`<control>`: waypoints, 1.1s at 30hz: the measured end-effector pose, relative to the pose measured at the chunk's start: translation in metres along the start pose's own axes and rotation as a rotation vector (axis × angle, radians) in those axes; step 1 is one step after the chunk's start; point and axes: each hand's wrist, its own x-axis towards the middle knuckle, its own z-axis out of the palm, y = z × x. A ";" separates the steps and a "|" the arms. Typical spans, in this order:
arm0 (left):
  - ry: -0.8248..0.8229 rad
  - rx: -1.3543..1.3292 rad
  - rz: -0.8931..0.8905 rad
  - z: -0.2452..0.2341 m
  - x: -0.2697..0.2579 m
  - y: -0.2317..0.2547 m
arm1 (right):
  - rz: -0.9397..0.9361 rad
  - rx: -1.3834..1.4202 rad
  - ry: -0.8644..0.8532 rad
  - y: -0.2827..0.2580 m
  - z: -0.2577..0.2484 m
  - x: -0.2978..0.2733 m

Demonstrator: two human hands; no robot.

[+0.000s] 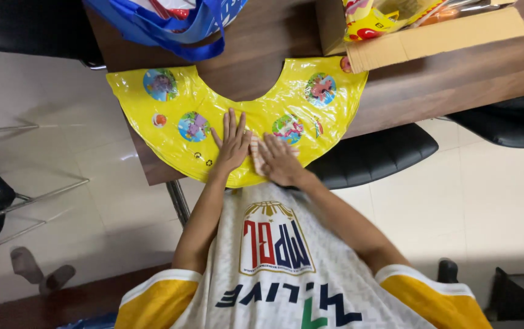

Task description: The person cleans a black office chair and a black backpack placed on it using a striped cloth. They then retrieve a yellow plastic bib from a blue bag and wipe it down with the same cloth.

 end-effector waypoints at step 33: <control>-0.172 -0.970 0.294 -0.137 0.013 0.032 | 0.575 0.725 1.224 0.077 -0.043 -0.043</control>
